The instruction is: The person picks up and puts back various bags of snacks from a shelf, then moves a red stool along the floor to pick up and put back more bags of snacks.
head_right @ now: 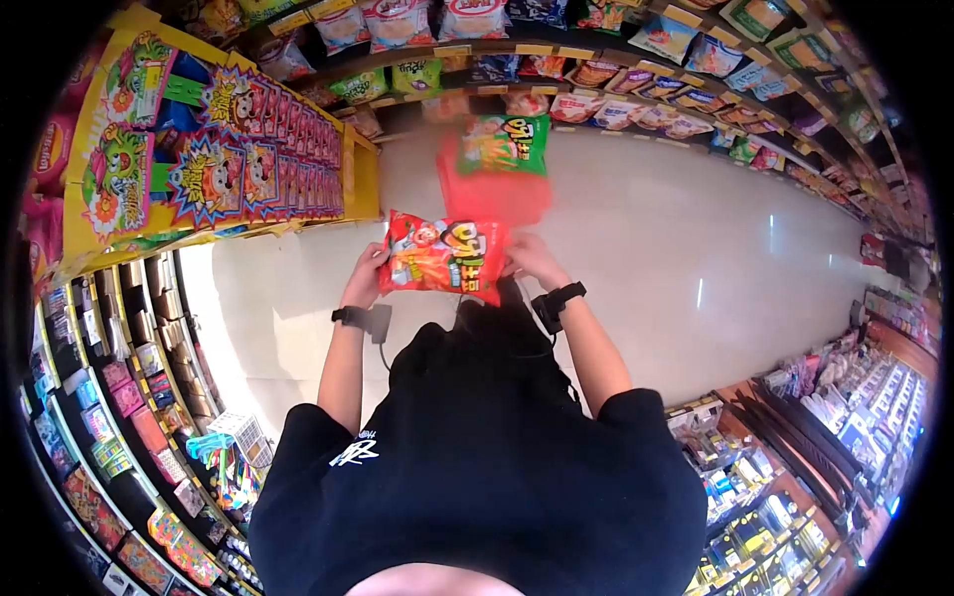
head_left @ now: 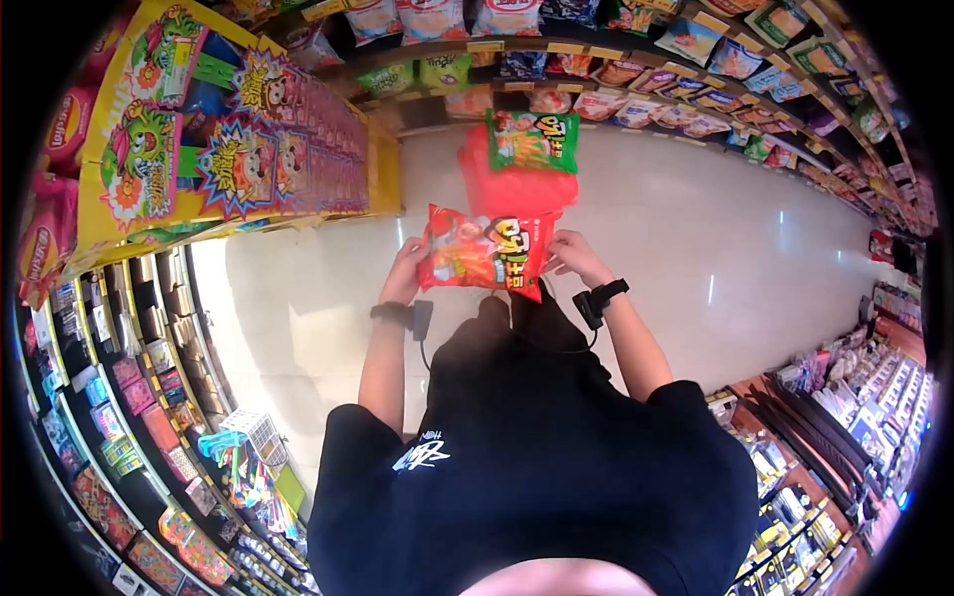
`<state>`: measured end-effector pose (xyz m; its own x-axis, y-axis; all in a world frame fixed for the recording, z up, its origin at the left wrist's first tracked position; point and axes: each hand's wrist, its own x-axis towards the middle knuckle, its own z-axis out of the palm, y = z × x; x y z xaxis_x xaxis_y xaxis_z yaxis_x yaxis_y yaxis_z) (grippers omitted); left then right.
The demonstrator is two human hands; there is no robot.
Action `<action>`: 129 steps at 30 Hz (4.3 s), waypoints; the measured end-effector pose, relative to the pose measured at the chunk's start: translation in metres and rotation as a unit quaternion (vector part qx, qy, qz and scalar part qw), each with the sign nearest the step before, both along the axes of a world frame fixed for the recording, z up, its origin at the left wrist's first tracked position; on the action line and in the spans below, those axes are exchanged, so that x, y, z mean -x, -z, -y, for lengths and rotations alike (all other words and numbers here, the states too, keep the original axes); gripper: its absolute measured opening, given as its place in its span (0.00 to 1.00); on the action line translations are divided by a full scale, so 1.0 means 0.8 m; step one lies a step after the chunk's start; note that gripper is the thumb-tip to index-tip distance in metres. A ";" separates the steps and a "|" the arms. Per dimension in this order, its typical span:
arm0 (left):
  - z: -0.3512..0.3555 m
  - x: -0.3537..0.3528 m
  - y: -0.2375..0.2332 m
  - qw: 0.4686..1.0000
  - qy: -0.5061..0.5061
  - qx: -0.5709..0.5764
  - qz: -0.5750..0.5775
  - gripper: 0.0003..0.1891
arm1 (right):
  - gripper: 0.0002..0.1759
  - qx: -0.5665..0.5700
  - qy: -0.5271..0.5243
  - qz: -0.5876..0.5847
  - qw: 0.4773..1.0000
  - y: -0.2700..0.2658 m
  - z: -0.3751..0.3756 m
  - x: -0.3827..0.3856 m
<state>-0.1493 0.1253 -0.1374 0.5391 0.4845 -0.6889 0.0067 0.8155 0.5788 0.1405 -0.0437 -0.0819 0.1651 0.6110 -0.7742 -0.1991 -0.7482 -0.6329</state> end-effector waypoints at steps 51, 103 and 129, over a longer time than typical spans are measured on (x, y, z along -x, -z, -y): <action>-0.099 0.022 0.091 0.964 0.147 -0.214 -0.050 0.20 | 0.18 -0.053 0.301 -0.052 0.951 0.158 -0.063 0.015; -0.292 -0.069 -0.305 0.881 -0.008 -0.456 0.126 0.08 | 0.12 -0.463 0.068 0.159 0.869 -0.564 -0.728 0.015; -0.334 -0.080 -0.298 0.881 -0.043 -0.455 0.119 0.07 | 0.14 -0.523 -0.033 0.174 0.833 -0.521 -0.794 -0.053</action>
<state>-0.0852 0.3925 0.1011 0.5510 0.8237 0.1341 -0.2424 0.0041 0.9702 0.1833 0.5916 0.3352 0.2082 0.9381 0.2767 0.1527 0.2483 -0.9566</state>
